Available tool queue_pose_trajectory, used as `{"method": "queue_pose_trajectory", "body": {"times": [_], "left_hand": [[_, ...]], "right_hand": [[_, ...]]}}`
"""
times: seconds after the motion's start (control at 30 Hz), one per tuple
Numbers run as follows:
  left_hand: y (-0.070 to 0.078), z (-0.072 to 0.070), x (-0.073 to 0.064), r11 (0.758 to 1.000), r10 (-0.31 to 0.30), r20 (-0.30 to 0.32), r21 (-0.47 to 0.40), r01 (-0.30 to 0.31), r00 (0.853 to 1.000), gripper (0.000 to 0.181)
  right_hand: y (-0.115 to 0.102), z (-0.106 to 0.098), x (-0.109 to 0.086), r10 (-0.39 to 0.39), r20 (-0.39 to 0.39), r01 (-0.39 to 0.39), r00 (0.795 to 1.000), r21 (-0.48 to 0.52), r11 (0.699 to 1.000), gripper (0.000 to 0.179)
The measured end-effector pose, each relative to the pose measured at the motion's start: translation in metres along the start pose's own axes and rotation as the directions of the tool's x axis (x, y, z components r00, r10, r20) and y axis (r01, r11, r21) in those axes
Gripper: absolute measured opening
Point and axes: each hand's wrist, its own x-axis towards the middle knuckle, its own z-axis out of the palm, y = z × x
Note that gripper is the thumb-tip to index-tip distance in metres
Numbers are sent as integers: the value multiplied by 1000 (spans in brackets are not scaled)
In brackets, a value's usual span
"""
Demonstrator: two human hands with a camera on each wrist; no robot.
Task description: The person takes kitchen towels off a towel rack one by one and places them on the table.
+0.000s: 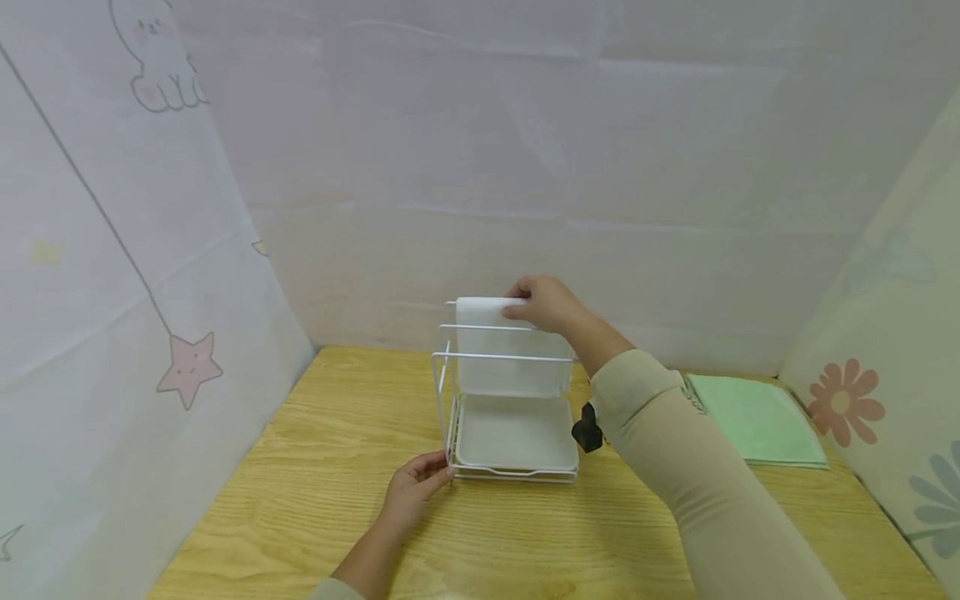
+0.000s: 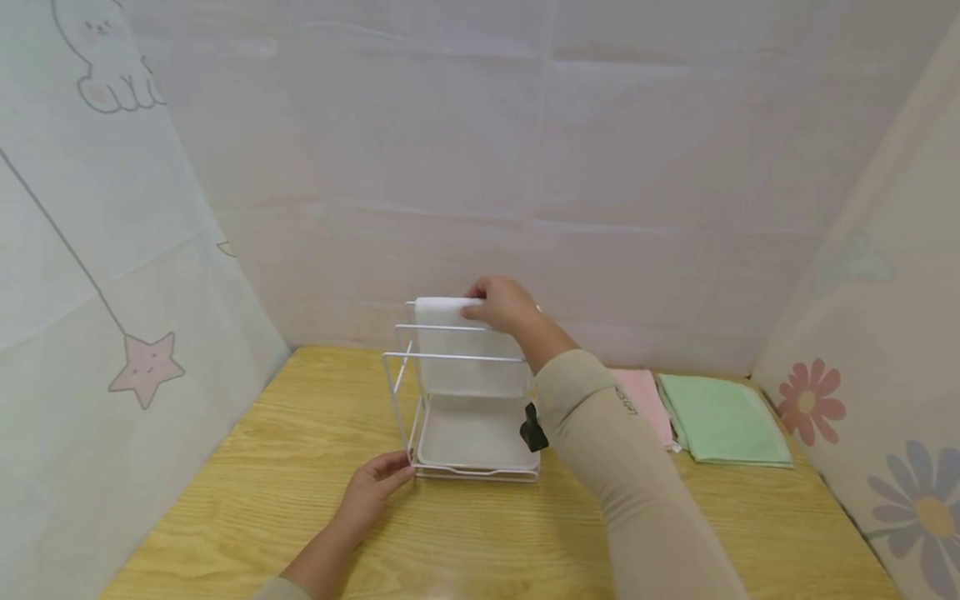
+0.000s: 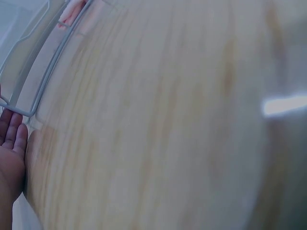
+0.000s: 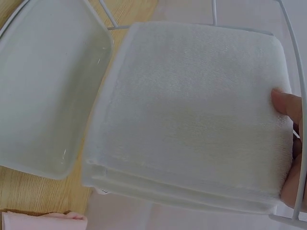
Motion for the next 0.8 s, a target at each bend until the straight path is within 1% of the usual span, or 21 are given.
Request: {"method": "queue_pose_trajectory", "body": {"times": [0.2,0.43,0.53,0.67,0.8], "left_hand": [[1,-1,-1,1000,5,7,-6,-5,1000,36],[4,-2,-3,1000,-12,21,1,12,1000,38],[5,-3,-3,1000,-14,23,7,13,1000,39],[5,-2,-3,1000,-9,22,12,9,1000,38],[4,-2,-2,1000,-3,21,16,3,1000,37]], "right_hand": [[1,0,0,18,-10,-17,1000,45,999,27],[1,-2,0,29,-16,-27,999,109,994,24],[0,-3,-1,35,-28,-30,999,151,988,26],[0,-4,0,44,-34,-36,998,203,979,33],[1,-4,1,43,-46,-32,998,227,973,31]]}}
